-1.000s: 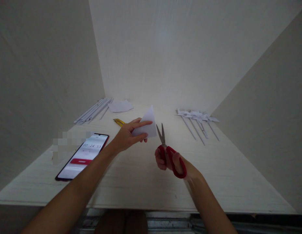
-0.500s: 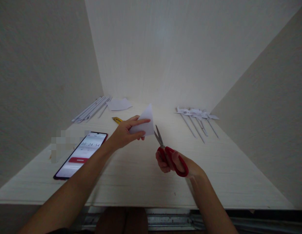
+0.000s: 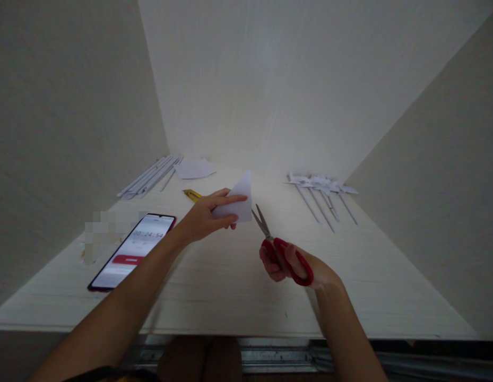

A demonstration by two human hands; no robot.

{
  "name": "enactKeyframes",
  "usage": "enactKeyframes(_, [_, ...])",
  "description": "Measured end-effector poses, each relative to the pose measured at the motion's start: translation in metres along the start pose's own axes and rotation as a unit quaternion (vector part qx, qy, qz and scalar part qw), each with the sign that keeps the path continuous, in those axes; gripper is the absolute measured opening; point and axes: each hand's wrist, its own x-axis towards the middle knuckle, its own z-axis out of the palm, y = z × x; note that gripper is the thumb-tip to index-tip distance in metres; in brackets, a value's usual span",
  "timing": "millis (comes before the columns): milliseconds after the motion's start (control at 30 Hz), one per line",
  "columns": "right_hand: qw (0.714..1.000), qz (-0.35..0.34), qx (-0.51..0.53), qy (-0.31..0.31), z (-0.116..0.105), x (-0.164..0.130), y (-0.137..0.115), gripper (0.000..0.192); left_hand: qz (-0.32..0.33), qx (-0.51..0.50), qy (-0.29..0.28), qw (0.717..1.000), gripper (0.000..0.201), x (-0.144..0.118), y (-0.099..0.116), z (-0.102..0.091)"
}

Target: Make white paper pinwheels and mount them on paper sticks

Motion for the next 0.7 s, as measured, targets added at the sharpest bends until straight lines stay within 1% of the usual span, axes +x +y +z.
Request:
enactKeyframes(200, [1.0, 0.005, 0.017, -0.006, 0.002, 0.001, -0.002, 0.058, -0.021, -0.025, -0.032, 0.999, 0.038, 0.0, 0.004, 0.001])
enactKeyframes(300, [0.999, 0.004, 0.039, -0.002, 0.003, 0.004, 0.001, 0.057, -0.025, -0.026, -0.033, 0.999, 0.037, 0.0, 0.005, 0.006])
enactKeyframes(467, [0.998, -0.03, 0.04, 0.025, 0.003, 0.012, 0.011, 0.052, -0.028, -0.035, -0.018, 0.999, 0.038, -0.002, 0.003, 0.019])
enactKeyframes(600, [0.997, -0.046, 0.028, 0.05, 0.004, 0.016, 0.015, 0.053, -0.041, -0.048, -0.027, 0.998, 0.039, -0.003, 0.002, 0.024])
enactKeyframes(700, [0.997, -0.045, 0.009, 0.062, 0.006, 0.018, 0.013, 0.057, -0.045, -0.065, -0.033, 0.996, 0.04, -0.003, 0.001, 0.027])
